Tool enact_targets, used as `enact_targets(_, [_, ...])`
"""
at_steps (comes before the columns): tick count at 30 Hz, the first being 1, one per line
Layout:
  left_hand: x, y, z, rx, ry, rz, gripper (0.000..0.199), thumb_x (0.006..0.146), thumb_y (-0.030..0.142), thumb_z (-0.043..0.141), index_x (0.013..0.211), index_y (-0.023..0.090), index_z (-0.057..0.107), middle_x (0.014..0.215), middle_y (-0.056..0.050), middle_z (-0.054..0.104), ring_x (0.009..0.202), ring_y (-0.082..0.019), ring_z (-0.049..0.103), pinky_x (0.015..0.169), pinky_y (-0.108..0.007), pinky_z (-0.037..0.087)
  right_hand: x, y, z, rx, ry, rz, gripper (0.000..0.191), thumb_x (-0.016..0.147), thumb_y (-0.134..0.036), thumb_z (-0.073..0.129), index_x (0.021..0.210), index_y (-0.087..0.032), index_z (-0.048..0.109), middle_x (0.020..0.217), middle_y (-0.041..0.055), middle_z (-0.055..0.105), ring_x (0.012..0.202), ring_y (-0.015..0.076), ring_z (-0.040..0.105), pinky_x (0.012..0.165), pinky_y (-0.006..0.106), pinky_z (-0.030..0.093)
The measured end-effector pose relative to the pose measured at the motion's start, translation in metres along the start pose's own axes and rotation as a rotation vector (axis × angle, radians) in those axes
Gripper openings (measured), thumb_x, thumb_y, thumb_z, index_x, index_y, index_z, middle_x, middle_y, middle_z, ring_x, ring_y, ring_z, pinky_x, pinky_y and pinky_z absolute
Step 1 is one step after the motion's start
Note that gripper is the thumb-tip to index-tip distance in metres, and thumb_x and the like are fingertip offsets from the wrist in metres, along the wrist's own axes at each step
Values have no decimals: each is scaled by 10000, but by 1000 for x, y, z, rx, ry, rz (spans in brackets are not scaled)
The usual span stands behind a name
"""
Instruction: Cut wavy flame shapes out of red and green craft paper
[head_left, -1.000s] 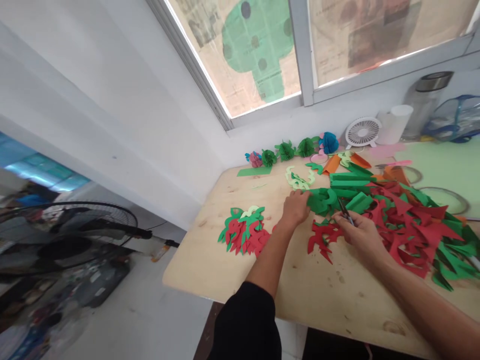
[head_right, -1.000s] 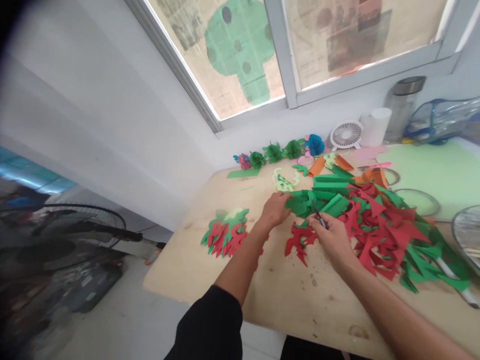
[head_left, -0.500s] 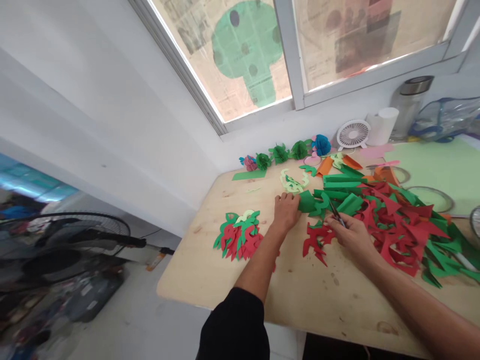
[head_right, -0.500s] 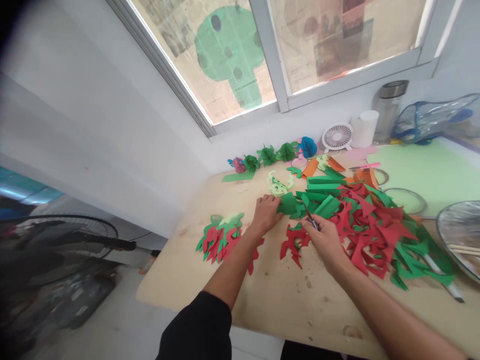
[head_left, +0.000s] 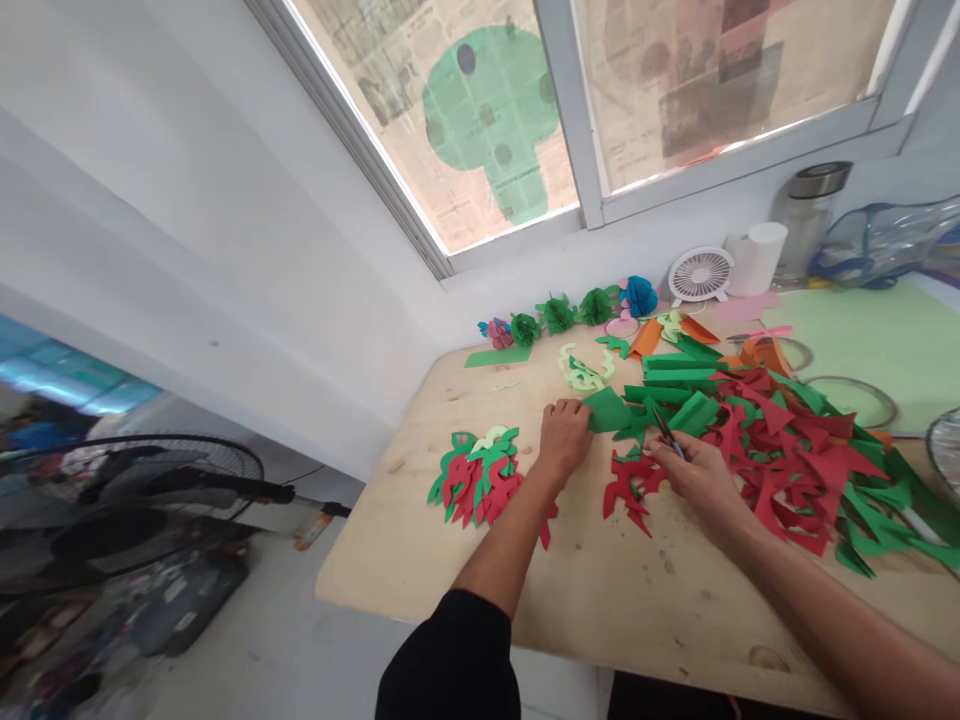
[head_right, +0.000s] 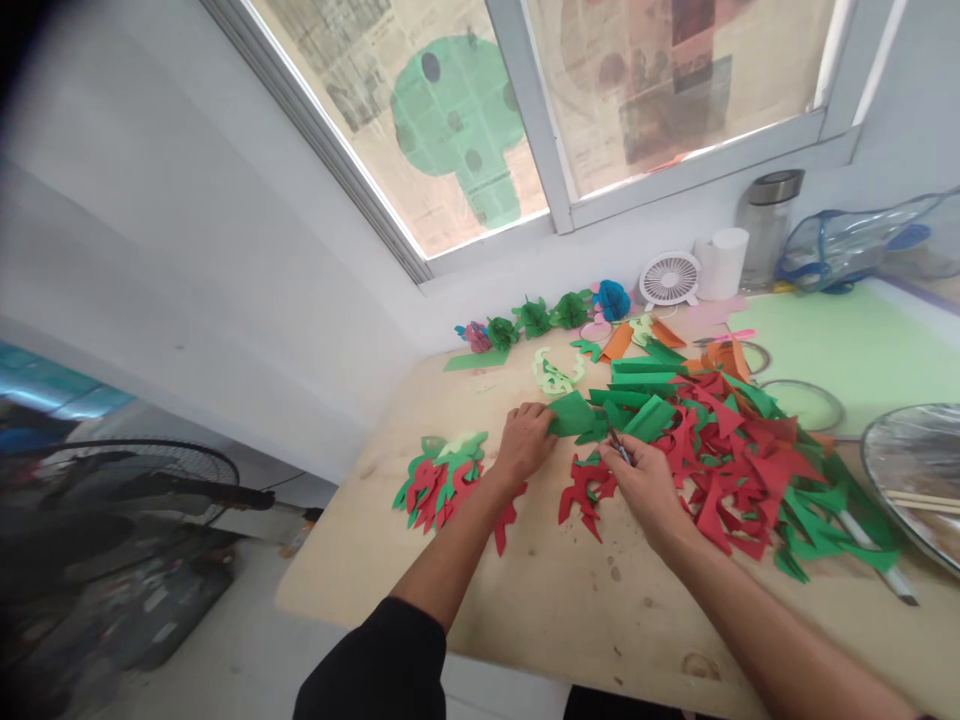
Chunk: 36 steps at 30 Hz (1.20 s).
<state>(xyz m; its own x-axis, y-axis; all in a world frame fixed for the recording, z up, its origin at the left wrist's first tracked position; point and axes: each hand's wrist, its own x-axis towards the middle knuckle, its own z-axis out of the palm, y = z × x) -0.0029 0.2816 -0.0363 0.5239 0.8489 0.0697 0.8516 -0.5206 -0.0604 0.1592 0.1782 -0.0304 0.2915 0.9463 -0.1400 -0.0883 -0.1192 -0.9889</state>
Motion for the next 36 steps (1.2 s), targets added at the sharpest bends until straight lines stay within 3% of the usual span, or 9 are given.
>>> enact_targets(15, [-11, 6, -3, -185, 62, -74, 126, 808, 175, 502, 927, 189, 540, 1012, -94, 570, 1024, -252, 463, 910, -406, 328, 2, 6, 0, -12, 1, -2, 277, 677, -450, 624, 667, -178, 571, 464, -81, 302, 419, 82, 227, 404, 239, 154])
enact_targets(23, [-13, -10, -18, -584, 114, -194, 110, 675, 116, 617, 642, 192, 544, 846, -40, 596, 965, -221, 508, 879, -377, 366, 1, 1, -1, 19, 24, 15, 252, 666, -413, 631, 704, -165, 604, 464, -82, 311, 407, 77, 227, 391, 237, 148])
enact_targets(27, [-13, -15, -26, -907, 141, -243, 90, 683, 227, 621, 639, 179, 559, 779, -24, 615, 792, -170, 559, 764, -328, 426, 1, 0, 0, 32, 32, 20, 280, 662, -431, 621, 741, -163, 627, 452, -87, 299, 395, 81, 220, 381, 244, 148])
enact_targets(30, [-15, -3, -26, -1149, 135, -277, 186, 671, 336, 633, 651, 162, 570, 667, -16, 595, 632, -133, 537, 612, -273, 428, 2, 0, 0, 28, 56, 12, 319, 668, -456, 616, 784, -160, 639, 458, -81, 339, 397, 84, 239, 387, 244, 170])
enact_targets(36, [-17, 38, -23, -1459, 139, -326, 255, 599, 362, 706, 619, 153, 560, 565, 28, 519, 525, -76, 449, 509, -209, 349, 6, 0, -3, -1, 140, -27, 332, 643, -454, 655, 771, -148, 651, 483, -59, 429, 449, 110, 352, 434, 245, 267])
